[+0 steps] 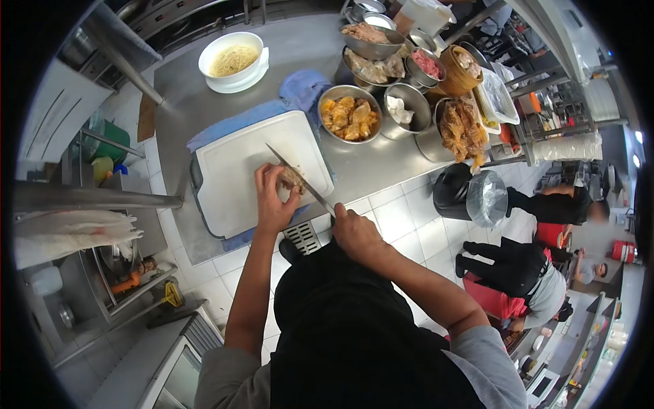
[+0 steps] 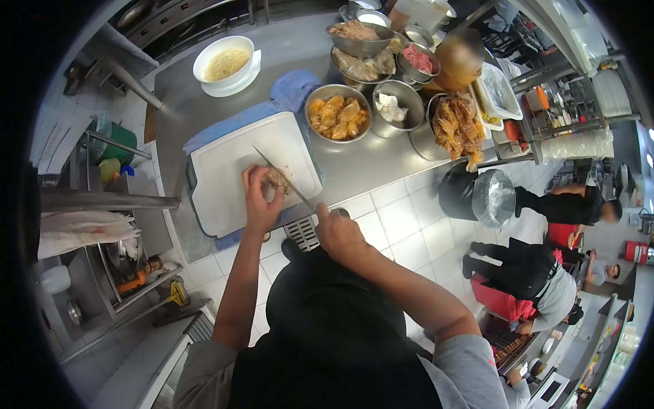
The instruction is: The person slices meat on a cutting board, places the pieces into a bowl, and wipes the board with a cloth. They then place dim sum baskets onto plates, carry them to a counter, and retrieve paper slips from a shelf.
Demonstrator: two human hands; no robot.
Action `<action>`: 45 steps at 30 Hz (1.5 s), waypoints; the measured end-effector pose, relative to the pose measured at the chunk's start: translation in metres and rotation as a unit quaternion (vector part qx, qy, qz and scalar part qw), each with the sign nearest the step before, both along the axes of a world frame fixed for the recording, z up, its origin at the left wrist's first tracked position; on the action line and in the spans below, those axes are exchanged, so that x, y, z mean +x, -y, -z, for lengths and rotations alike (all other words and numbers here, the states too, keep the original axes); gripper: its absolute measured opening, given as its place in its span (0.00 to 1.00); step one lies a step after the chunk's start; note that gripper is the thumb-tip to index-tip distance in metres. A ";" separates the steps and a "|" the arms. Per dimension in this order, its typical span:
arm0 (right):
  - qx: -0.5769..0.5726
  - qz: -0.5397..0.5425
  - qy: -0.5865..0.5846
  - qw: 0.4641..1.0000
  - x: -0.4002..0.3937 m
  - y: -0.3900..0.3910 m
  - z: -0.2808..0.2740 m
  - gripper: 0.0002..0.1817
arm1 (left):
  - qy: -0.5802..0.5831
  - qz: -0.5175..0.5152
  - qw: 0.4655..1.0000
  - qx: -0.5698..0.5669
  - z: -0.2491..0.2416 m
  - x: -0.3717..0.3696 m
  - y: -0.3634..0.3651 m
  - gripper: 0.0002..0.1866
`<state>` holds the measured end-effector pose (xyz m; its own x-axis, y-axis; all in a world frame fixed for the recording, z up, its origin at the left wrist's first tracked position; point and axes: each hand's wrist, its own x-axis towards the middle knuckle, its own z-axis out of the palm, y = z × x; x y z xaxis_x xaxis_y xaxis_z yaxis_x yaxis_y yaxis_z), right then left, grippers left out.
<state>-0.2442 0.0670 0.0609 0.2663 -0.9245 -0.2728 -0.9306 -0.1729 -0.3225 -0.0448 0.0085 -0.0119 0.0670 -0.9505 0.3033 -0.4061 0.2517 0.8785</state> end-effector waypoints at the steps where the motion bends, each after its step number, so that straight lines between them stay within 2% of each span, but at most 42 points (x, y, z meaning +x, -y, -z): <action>1: 0.002 0.004 0.001 1.000 0.000 -0.001 0.000 0.13 | 0.001 0.003 1.000 0.001 0.001 0.000 -0.001 0.30; 6: 0.013 -0.009 0.049 0.999 0.000 0.001 -0.005 0.13 | 0.025 -0.001 1.000 -0.008 0.001 0.001 0.000 0.30; 19: 0.040 0.006 0.049 0.998 0.019 0.017 -0.005 0.13 | 0.007 0.016 0.999 0.029 0.001 0.005 0.001 0.31; 23: 0.059 0.004 0.034 0.998 0.027 0.022 -0.008 0.09 | 0.037 0.015 0.999 0.035 0.001 0.009 0.001 0.31; 31: 0.047 0.003 0.093 0.995 0.038 0.039 -0.004 0.07 | 0.021 0.002 1.000 -0.011 0.003 0.005 0.003 0.30; 34: 0.043 0.016 0.092 0.995 0.035 0.031 -0.002 0.07 | 0.036 -0.018 0.999 -0.002 0.002 0.001 0.001 0.31; 37: 0.026 0.001 0.099 0.995 0.020 0.011 -0.009 0.12 | 0.044 -0.024 0.999 -0.011 0.003 0.000 0.001 0.31; 39: 0.084 0.010 0.096 0.992 0.005 -0.003 -0.032 0.07 | 0.035 -0.022 0.999 -0.014 0.002 0.000 0.001 0.31; 42: 0.121 0.011 0.051 0.991 -0.007 -0.018 -0.045 0.07 | 0.026 -0.018 0.999 -0.018 0.003 0.002 0.001 0.30; 45: 0.106 0.014 0.063 0.992 -0.005 -0.018 -0.037 0.06 | 0.022 -0.014 0.999 -0.022 0.006 0.002 0.002 0.31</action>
